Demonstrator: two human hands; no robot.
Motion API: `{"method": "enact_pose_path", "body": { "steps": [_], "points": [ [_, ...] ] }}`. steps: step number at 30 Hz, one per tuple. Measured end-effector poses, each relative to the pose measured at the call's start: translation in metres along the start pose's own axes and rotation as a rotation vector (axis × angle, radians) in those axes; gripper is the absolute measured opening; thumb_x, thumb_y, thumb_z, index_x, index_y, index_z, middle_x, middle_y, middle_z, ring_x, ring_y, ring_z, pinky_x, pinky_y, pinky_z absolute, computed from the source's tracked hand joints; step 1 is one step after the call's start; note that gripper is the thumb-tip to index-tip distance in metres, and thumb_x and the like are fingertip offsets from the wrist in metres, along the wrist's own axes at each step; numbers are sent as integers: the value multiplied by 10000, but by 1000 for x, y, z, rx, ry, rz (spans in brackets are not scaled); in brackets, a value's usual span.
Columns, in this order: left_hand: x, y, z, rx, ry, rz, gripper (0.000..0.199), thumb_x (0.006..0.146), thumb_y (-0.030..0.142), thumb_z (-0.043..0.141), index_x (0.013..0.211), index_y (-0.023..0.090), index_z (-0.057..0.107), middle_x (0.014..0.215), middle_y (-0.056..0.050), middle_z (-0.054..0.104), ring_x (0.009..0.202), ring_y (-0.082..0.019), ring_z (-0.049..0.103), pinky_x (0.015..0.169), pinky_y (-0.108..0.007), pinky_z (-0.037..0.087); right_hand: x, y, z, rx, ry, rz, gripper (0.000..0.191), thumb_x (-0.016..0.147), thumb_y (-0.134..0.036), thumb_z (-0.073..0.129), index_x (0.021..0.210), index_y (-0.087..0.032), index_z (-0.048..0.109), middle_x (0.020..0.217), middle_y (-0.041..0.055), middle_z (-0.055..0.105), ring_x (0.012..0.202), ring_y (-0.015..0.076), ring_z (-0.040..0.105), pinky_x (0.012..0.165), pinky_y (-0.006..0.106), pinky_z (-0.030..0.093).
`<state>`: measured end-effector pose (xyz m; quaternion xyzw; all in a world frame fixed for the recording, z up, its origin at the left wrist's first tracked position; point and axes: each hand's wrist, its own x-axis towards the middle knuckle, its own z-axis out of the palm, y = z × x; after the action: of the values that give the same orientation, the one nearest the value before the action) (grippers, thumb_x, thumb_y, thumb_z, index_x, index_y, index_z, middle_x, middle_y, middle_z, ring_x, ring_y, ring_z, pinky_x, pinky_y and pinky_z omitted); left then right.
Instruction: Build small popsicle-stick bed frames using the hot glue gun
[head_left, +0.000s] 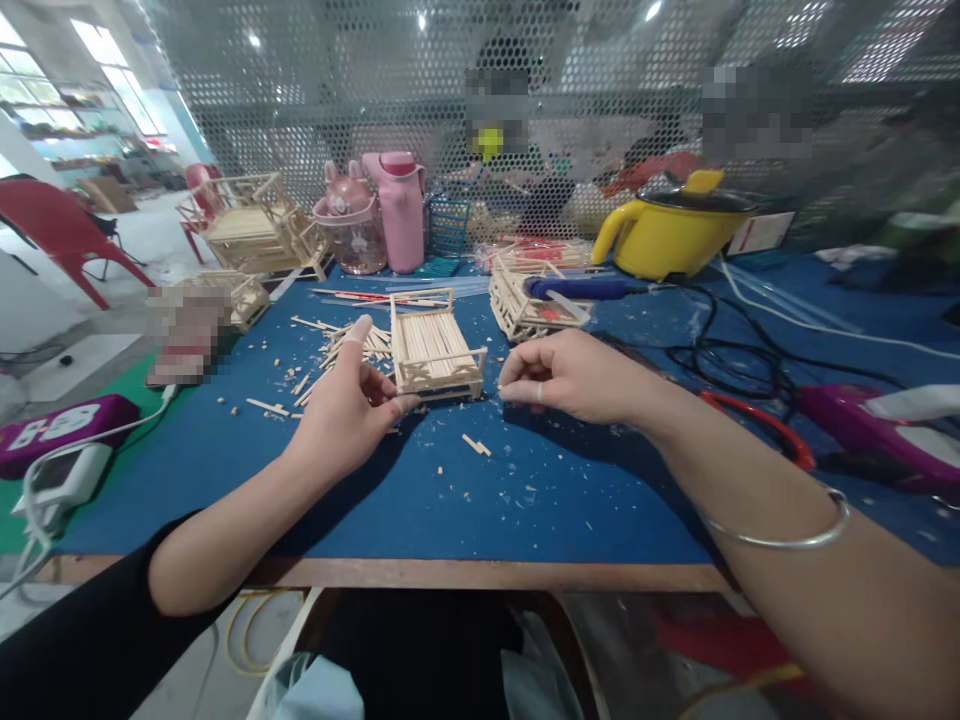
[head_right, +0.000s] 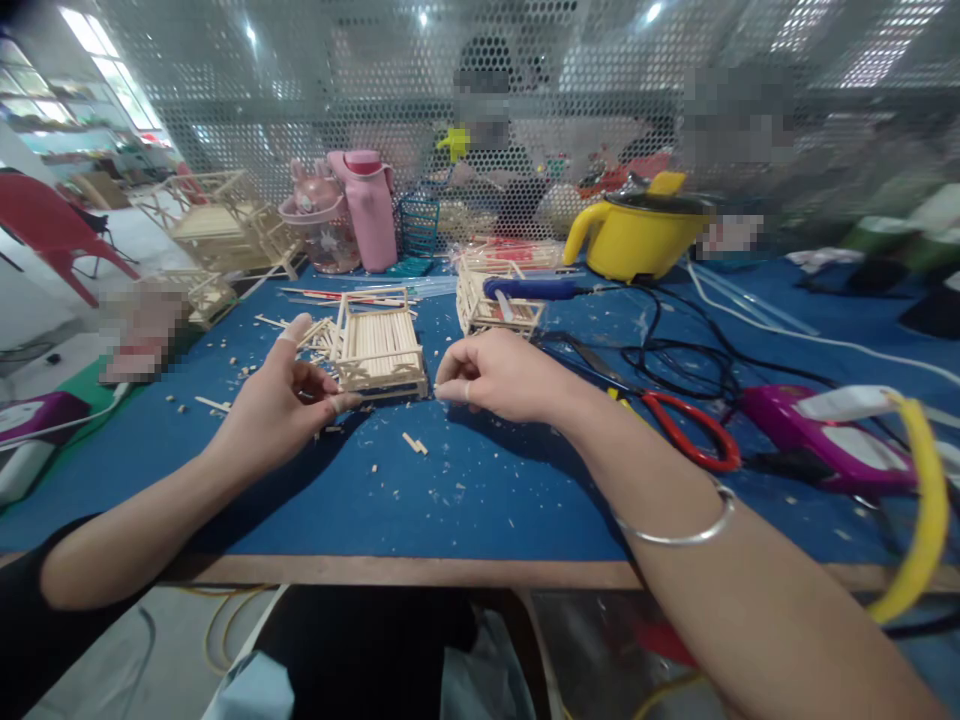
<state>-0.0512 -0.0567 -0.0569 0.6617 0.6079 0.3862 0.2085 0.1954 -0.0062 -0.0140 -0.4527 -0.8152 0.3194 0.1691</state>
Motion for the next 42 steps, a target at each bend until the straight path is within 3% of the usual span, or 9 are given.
{"method": "enact_pose_path", "body": {
  "steps": [4, 8, 11, 14, 18, 30, 35, 39, 42],
  "points": [
    [0, -3, 1, -3, 55, 53, 969, 747, 378, 693, 1500, 163, 122, 954, -46, 582, 745, -147, 556, 652, -293, 480, -2, -6, 6, -62, 44, -49, 81, 720, -258, 690, 707, -178, 686, 577, -21, 620, 515, 89, 510, 503, 233, 392],
    [-6, 12, -8, -35, 227, 287, 982, 716, 325, 725, 1492, 244, 128, 1272, -108, 502, 956, -192, 553, 842, -361, 487, -2, -9, 17, -18, 75, -90, 124, 732, -288, 692, 720, -164, 692, 588, -14, 629, 522, 86, 508, 518, 227, 387],
    [-13, 29, -13, -123, 304, 393, 803, 773, 284, 681, 1448, 271, 247, 1060, -50, 609, 882, -177, 573, 847, -344, 480, -4, -11, 23, 4, 162, -207, 132, 763, -288, 673, 719, -164, 684, 593, -18, 631, 523, 78, 510, 531, 215, 389],
    [-19, 40, -7, -192, 87, 259, 671, 827, 315, 636, 1410, 267, 308, 795, 6, 631, 675, -142, 590, 677, -290, 498, -9, -14, 27, -77, 312, -361, 144, 807, -305, 642, 762, -178, 691, 628, -17, 665, 550, 81, 557, 574, 211, 404],
    [-24, 42, 8, -315, -108, 161, 717, 816, 318, 660, 1417, 245, 275, 808, 5, 657, 706, -137, 635, 678, -269, 508, -15, -18, 31, -239, 367, -523, 151, 852, -288, 594, 785, -194, 690, 694, -11, 717, 615, 94, 623, 597, 207, 403],
    [-36, 46, 10, -580, -175, 8, 702, 821, 237, 640, 1412, 219, 262, 806, 12, 631, 714, -109, 602, 643, -224, 486, -16, -17, 35, -194, 241, -664, 175, 896, -327, 587, 840, -209, 703, 740, -10, 741, 658, 98, 652, 638, 197, 431],
    [-33, 47, 7, -708, -198, -83, 679, 804, 192, 632, 1400, 185, 306, 732, 26, 657, 660, -94, 601, 649, -222, 503, -16, -18, 35, -146, 238, -621, 198, 880, -396, 610, 847, -233, 718, 719, -25, 732, 633, 93, 641, 620, 191, 426],
    [-28, 48, 2, -665, -120, -78, 698, 801, 187, 635, 1419, 168, 311, 702, 27, 677, 644, -102, 618, 664, -240, 529, -18, -21, 32, -154, 348, -599, 346, 784, -540, 666, 888, -213, 715, 680, -9, 689, 608, 110, 608, 603, 218, 412],
    [-28, 47, 0, -529, -5, -10, 725, 801, 219, 656, 1442, 211, 319, 737, 14, 698, 659, -120, 632, 651, -252, 534, -20, -25, 30, -226, 467, -606, 263, 828, -466, 638, 891, -221, 709, 694, 10, 679, 659, 140, 598, 671, 269, 420]
  ]
}}
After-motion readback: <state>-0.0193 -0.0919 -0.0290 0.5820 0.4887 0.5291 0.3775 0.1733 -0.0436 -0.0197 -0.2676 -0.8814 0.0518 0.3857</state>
